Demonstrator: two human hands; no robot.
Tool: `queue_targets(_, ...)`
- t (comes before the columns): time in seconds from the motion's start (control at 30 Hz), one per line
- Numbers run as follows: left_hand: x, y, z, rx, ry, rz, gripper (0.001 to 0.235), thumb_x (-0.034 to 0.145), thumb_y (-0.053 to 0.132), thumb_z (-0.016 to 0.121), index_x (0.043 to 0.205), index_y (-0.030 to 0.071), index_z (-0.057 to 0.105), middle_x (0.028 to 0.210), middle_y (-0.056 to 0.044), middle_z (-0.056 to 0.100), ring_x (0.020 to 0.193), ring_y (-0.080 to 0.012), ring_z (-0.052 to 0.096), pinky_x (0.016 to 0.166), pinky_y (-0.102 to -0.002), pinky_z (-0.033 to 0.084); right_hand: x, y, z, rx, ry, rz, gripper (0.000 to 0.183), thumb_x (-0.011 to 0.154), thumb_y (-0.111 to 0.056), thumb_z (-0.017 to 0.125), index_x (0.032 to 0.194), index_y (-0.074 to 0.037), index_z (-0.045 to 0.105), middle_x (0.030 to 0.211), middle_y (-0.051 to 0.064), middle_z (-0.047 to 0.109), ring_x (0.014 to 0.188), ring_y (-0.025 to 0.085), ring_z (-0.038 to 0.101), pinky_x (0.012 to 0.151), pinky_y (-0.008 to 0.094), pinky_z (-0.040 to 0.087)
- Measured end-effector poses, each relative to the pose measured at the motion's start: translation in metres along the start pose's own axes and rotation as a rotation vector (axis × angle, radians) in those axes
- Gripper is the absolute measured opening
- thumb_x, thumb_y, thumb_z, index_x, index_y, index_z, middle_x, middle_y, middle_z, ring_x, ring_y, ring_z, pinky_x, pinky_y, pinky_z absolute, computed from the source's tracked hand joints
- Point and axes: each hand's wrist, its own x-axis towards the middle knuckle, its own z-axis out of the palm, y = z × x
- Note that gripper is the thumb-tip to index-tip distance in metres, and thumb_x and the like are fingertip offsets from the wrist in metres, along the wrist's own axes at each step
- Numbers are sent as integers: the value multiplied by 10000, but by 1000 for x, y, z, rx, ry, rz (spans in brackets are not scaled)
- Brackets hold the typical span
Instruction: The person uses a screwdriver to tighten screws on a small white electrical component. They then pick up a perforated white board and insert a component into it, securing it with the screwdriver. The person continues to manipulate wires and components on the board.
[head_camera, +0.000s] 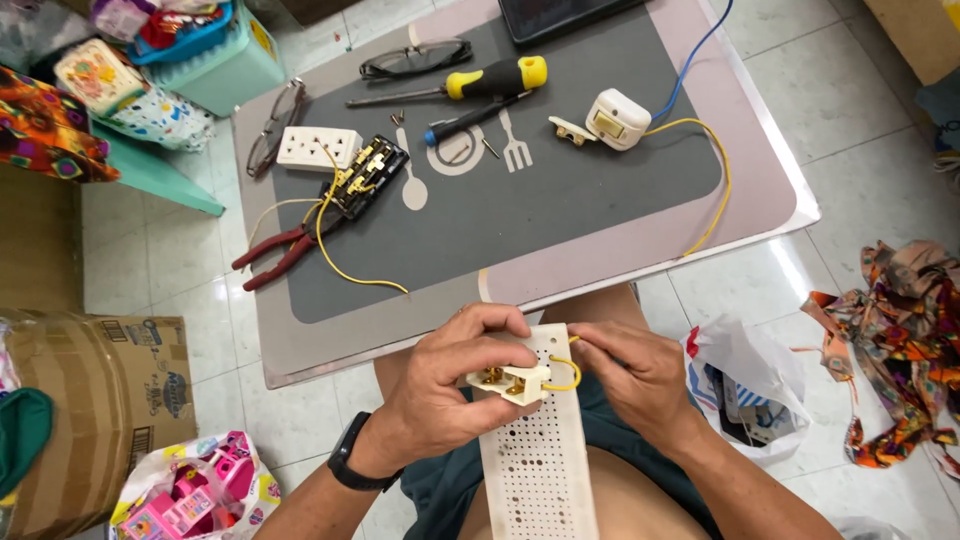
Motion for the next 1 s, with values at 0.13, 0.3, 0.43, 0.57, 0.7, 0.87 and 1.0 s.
queue_targets(0.13,2,0,1,-38,37,37,309,770,61,801,1045,63,661,1175,-172,557,1001,-255,593,835,-345,488,-5,29,1,-149,13,-155,136,870,-30,675,1000,-4,700,859,75,734,698,171,701,649,255,561)
queue_targets(0.3,3,0,1,31,38,28,244,806,88,763,1028,66,664,1248,-193,594,938,-240,604,826,-352,487,-12,43,1,-219,-6,-202,157,864,12,676,1021,10,688,937,101,728,785,203,714,723,278,580)
queue_targets(0.43,5,3,6,106,100,38,214,788,55,756,979,30,663,1132,-189,661,990,-275,671,873,-384,477,-12,6,-8,-198,-55,67,299,843,-54,685,1141,-36,667,1073,94,704,842,175,688,785,282,573)
queue_targets(0.57,5,4,8,186,173,97,259,781,44,778,1008,16,656,1031,-169,696,990,-269,695,858,-396,468,-35,-27,-22,356,-146,528,681,810,-412,605,1375,-49,497,1115,118,721,653,169,729,604,299,623)
queue_targets(0.7,13,8,11,230,179,124,242,785,38,763,1001,12,658,1059,-181,684,951,-259,691,843,-385,466,-36,-57,-2,936,-281,744,670,771,-109,757,1358,52,477,1086,204,766,945,258,749,819,394,621)
queue_targets(0.87,28,-2,-5,444,187,15,318,764,144,806,1058,76,707,1144,-97,702,1055,-220,680,981,-425,459,1,-71,5,771,-131,747,565,792,-81,651,1339,33,565,1022,148,752,783,194,719,634,320,597)
queue_targets(1.0,55,-13,-28,196,225,-145,710,721,242,815,1338,88,498,1363,-76,550,1055,-194,638,930,-301,514,40,-52,3,640,-154,643,568,814,-88,630,1365,13,535,1192,113,708,1003,170,684,843,312,566)
